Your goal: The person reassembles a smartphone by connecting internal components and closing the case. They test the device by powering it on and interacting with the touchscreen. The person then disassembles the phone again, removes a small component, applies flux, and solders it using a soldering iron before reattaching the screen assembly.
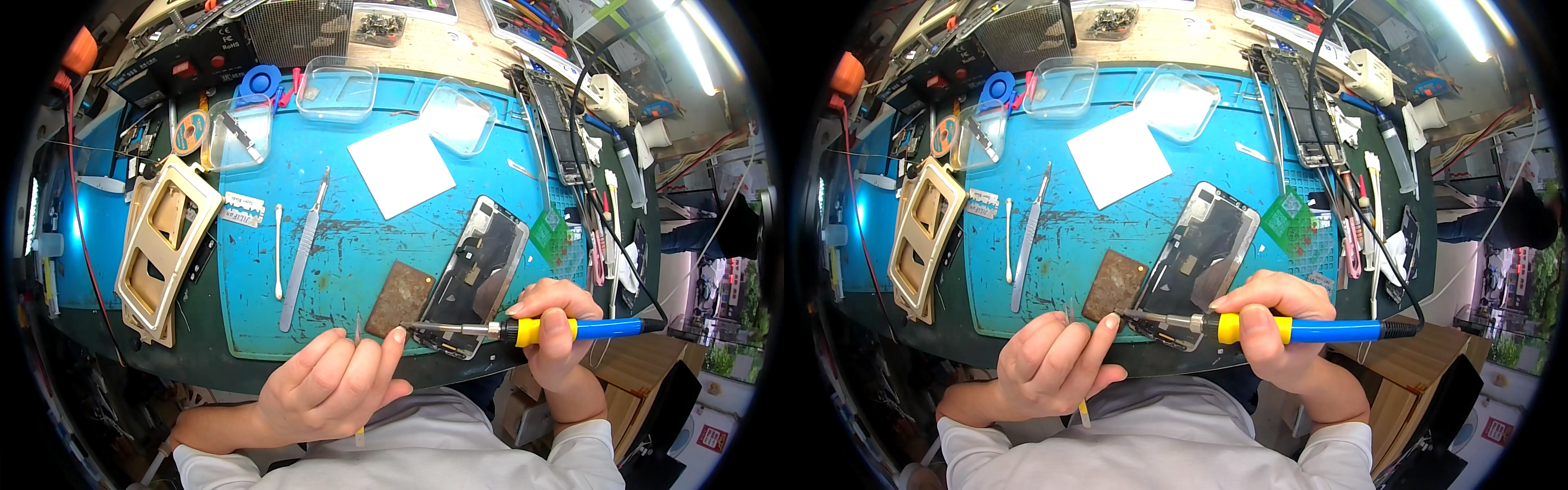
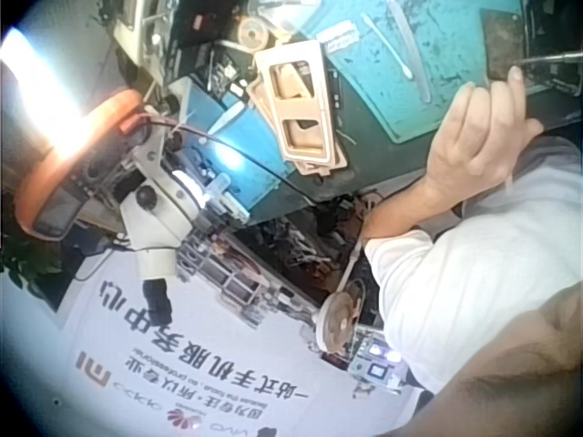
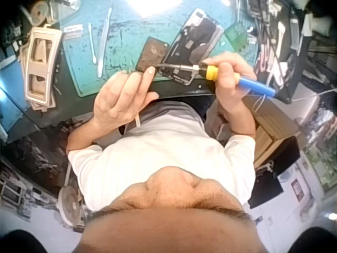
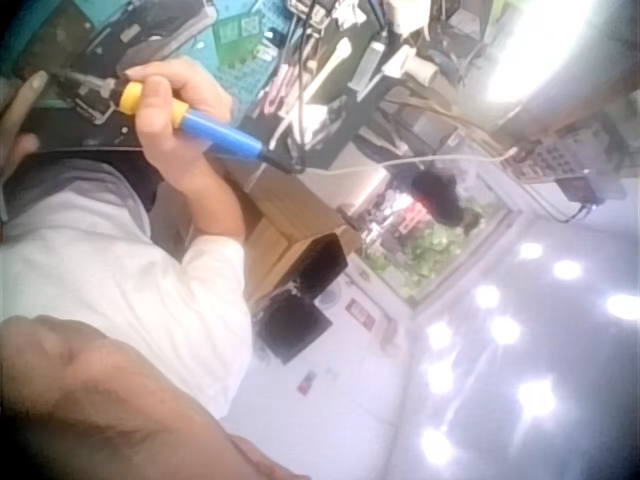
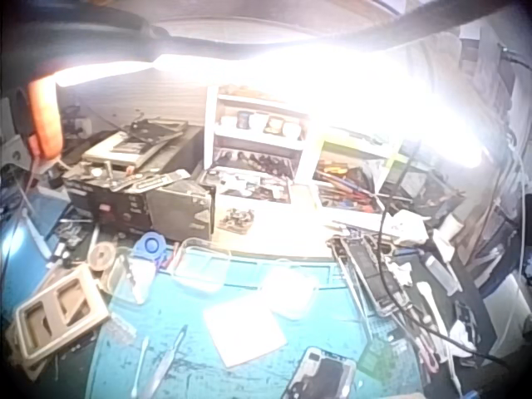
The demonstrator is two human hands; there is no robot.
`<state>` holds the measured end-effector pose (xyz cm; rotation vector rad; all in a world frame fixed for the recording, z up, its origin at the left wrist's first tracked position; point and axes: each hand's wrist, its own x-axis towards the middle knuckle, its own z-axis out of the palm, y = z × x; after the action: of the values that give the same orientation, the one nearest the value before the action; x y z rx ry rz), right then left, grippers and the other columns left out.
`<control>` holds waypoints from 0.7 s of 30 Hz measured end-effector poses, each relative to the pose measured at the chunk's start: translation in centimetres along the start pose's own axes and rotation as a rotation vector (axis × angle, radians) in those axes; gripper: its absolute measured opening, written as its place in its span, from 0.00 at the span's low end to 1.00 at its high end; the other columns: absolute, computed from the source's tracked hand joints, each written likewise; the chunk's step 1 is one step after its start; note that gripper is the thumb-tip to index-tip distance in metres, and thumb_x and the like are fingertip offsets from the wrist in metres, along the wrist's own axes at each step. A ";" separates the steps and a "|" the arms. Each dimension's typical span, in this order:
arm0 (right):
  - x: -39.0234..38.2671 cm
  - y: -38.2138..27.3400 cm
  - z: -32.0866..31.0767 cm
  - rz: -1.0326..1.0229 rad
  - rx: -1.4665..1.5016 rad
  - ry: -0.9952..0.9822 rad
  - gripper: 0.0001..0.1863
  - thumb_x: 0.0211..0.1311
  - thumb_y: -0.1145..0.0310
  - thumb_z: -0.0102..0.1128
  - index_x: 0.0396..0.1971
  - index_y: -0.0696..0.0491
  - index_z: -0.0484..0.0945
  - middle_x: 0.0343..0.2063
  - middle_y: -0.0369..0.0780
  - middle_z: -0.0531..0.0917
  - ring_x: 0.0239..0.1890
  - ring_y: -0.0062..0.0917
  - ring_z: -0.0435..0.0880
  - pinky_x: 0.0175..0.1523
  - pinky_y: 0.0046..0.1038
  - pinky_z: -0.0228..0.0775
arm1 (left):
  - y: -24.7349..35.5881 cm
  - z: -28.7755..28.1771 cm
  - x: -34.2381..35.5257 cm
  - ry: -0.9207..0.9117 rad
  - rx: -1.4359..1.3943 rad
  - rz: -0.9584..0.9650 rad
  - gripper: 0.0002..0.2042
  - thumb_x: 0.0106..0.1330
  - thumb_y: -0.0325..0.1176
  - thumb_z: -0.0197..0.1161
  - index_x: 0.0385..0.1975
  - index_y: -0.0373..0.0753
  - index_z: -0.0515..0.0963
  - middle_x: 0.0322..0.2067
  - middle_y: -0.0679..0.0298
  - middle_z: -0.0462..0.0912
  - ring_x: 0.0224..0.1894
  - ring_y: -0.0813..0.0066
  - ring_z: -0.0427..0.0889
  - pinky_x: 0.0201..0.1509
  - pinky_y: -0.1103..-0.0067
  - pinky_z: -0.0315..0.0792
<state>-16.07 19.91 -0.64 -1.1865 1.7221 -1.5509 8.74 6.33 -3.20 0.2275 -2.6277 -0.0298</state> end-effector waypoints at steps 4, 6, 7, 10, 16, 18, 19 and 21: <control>0.0 0.0 -0.1 -0.004 -0.017 -0.012 0.14 0.68 0.64 0.60 0.31 0.59 0.86 0.25 0.43 0.88 0.24 0.22 0.84 0.31 0.23 0.74 | 0.0 0.0 0.0 -0.003 0.007 -0.003 0.20 0.79 0.50 0.57 0.51 0.41 0.88 0.45 0.69 0.75 0.50 0.74 0.75 0.58 0.76 0.78; 0.1 0.0 0.0 -0.020 -0.002 0.002 0.14 0.68 0.64 0.60 0.31 0.60 0.86 0.25 0.42 0.88 0.23 0.22 0.83 0.30 0.23 0.74 | 0.1 0.0 0.0 -0.002 0.007 -0.005 0.20 0.79 0.50 0.57 0.51 0.41 0.88 0.45 0.69 0.75 0.50 0.74 0.75 0.58 0.76 0.78; 0.1 0.0 0.0 -0.017 -0.013 -0.007 0.14 0.69 0.64 0.60 0.31 0.59 0.86 0.25 0.42 0.88 0.23 0.22 0.83 0.30 0.23 0.74 | 0.1 0.0 0.0 -0.001 0.007 -0.007 0.20 0.79 0.50 0.57 0.51 0.42 0.88 0.45 0.69 0.75 0.50 0.74 0.75 0.58 0.76 0.78; 0.0 0.0 -0.1 -0.013 -0.029 -0.013 0.14 0.69 0.63 0.60 0.31 0.59 0.86 0.24 0.42 0.87 0.23 0.22 0.83 0.30 0.23 0.73 | -0.3 0.1 0.0 0.015 -0.005 0.059 0.22 0.80 0.50 0.56 0.49 0.36 0.88 0.44 0.62 0.76 0.49 0.65 0.73 0.48 0.74 0.81; -0.1 0.0 -0.1 0.001 -0.003 0.004 0.14 0.68 0.63 0.60 0.31 0.60 0.86 0.25 0.42 0.88 0.23 0.22 0.83 0.30 0.23 0.73 | 0.0 0.0 0.0 0.000 0.004 -0.004 0.20 0.79 0.50 0.57 0.51 0.42 0.88 0.45 0.69 0.75 0.50 0.74 0.75 0.58 0.76 0.78; -0.1 0.1 -0.1 -0.007 -0.007 0.013 0.14 0.68 0.64 0.61 0.30 0.60 0.85 0.25 0.43 0.88 0.23 0.22 0.82 0.30 0.23 0.73 | 0.0 0.0 0.0 0.002 0.002 -0.004 0.20 0.79 0.50 0.57 0.51 0.42 0.88 0.45 0.69 0.75 0.50 0.74 0.75 0.58 0.76 0.78; -0.2 0.1 -0.1 -0.005 0.000 0.018 0.14 0.68 0.64 0.61 0.30 0.60 0.85 0.25 0.43 0.88 0.23 0.21 0.82 0.30 0.23 0.73 | 0.0 0.0 0.0 0.002 0.000 -0.003 0.19 0.79 0.50 0.57 0.51 0.42 0.88 0.45 0.69 0.75 0.50 0.74 0.75 0.58 0.76 0.78; -0.4 0.2 -0.2 0.000 0.014 0.027 0.14 0.68 0.64 0.60 0.30 0.60 0.85 0.26 0.44 0.89 0.23 0.21 0.82 0.30 0.23 0.73 | -0.2 0.0 0.0 0.008 -0.012 0.037 0.21 0.79 0.50 0.57 0.49 0.38 0.88 0.45 0.64 0.75 0.50 0.68 0.73 0.51 0.75 0.80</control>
<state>-16.12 20.36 -0.83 -1.1637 1.7261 -1.5831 8.74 6.10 -3.25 0.1746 -2.6223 -0.0324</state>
